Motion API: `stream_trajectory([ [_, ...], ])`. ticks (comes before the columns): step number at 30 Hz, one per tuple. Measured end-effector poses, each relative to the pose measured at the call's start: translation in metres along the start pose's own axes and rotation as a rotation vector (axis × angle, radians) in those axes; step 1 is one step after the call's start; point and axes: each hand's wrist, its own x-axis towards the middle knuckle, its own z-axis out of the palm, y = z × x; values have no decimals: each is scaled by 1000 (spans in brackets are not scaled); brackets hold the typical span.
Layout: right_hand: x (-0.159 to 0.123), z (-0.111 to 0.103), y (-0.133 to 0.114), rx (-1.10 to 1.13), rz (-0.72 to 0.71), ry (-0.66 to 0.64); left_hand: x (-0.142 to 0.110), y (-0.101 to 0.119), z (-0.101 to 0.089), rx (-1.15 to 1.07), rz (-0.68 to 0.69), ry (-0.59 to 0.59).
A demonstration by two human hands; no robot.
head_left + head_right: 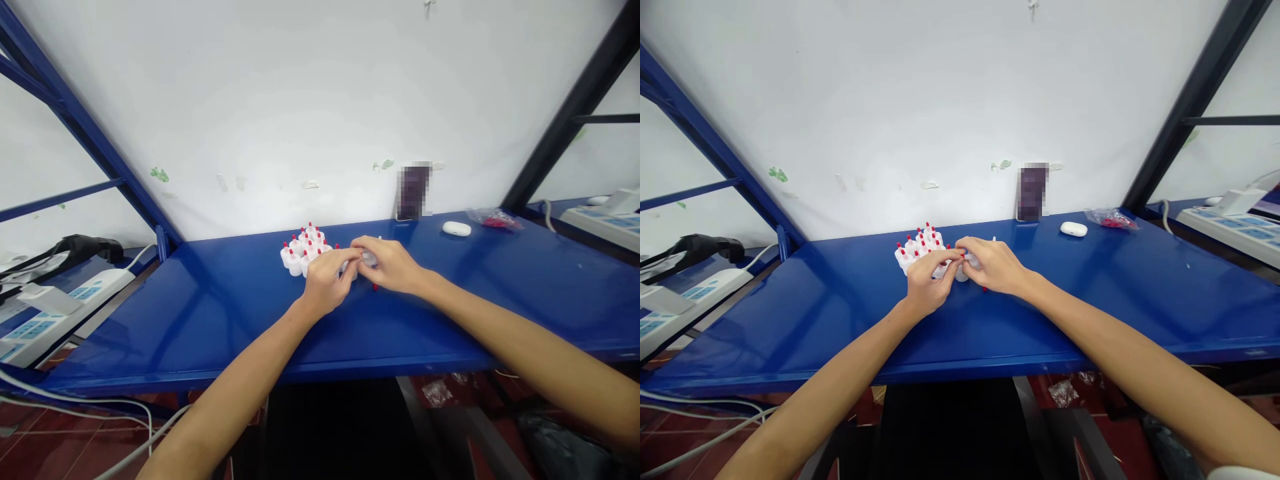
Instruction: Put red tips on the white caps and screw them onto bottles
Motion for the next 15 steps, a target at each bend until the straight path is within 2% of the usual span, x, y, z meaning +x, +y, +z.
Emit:
stream_trajectory([
  [4, 0, -2, -2, 32, -17, 145, 0, 5, -4, -90, 19, -112],
  [8, 1, -2, 1, 52, -70, 166, -1, 6, -6, -196, 18, -171],
  [12, 2, -8, 3, 106, -50, 160, 0, 6, -4, -194, 14, -108],
  [15, 2, -15, 6, 126, 82, 220, 1, 6, -3, -132, -17, -56],
])
